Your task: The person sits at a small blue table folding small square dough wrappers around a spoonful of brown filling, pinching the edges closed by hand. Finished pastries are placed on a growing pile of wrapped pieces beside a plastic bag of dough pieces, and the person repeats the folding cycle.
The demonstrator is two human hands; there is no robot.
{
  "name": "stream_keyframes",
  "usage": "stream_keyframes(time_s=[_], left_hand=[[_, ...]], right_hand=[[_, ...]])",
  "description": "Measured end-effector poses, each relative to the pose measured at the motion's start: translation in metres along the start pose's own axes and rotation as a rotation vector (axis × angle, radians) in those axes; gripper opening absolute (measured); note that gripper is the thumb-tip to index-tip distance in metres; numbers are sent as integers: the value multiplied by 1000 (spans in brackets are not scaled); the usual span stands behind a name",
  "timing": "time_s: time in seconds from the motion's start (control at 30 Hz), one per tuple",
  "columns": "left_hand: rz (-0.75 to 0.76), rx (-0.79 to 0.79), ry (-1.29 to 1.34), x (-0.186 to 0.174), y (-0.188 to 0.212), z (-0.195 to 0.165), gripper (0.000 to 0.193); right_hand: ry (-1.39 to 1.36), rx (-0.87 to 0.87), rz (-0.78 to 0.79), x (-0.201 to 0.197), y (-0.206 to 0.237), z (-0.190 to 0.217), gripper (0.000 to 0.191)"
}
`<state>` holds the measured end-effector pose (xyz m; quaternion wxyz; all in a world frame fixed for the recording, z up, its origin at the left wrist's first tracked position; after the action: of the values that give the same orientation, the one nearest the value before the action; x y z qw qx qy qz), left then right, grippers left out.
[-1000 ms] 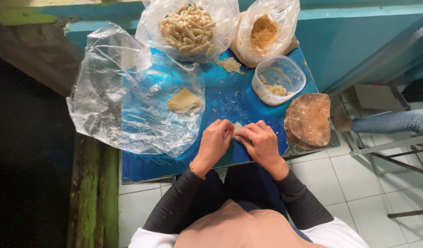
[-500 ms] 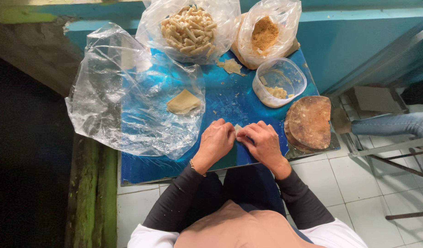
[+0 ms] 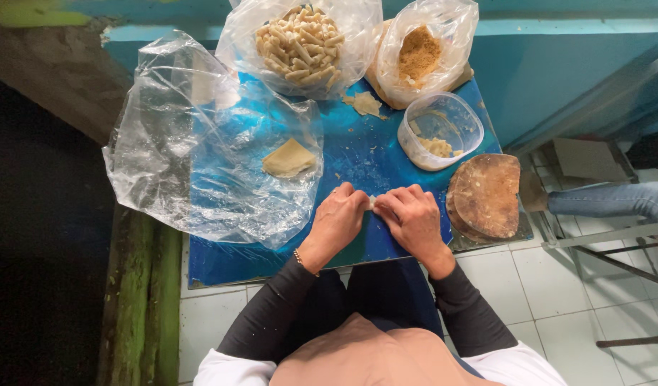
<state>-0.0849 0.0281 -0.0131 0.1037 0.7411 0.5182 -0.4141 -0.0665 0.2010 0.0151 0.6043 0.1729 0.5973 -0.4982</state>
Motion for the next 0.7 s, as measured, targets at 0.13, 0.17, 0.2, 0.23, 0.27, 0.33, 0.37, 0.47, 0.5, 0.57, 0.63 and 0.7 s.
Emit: stream_keyframes(time_s=[0.13,0.17,0.2,0.23,0.27,0.33,0.37,0.47,0.5,0.57,0.63,0.7], left_hand=[[-33,97,15,-3,1,-2,17],[-31,93,-25,-3,0,-1,15],[-28,86,-63,-1,-1,-1,13],[-25,81,-102,0,-2,0,11],[-38,70,-83,2,-3,0,12],[-68,49,-47,4,-5,3,14],[-77,48,-29,6,-5,3,15],[-87,14,-9,10,-7,4,16],[-81,-20,-24,11,-8,4,14],[-93,-66,-24,12,-11,4,9],[-128,-92,7,10,-11,3,7],[-132,-146,116,6,-9,3,12]], right_hand=[[-5,26,25,-1,-8,-5,10],[19,24,9,-1,-9,-5,11],[44,23,-3,-1,-9,-4,12],[68,21,-18,-1,-8,-3,13],[40,1,-18,-1,-8,-2,14],[-13,-44,-20,-1,-7,0,18],[11,-42,-2,-1,-8,0,18],[46,-46,35,-4,-14,-2,19],[32,-53,38,-5,-17,-3,20],[24,-73,46,-7,-23,-3,22],[36,-95,55,-9,-30,-1,26],[37,-109,118,-11,-38,-3,19]])
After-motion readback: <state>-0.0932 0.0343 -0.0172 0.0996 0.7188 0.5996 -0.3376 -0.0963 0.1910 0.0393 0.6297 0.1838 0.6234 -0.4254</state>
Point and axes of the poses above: each hand's wrist, its own y-axis away from the middle knuckle, its own x-axis out of the palm, z = x × y, the point moved 2 cm from there along -y, towards the middle knuckle, and after that the axes turned 12 degrees about z, right-handed, at the moved point
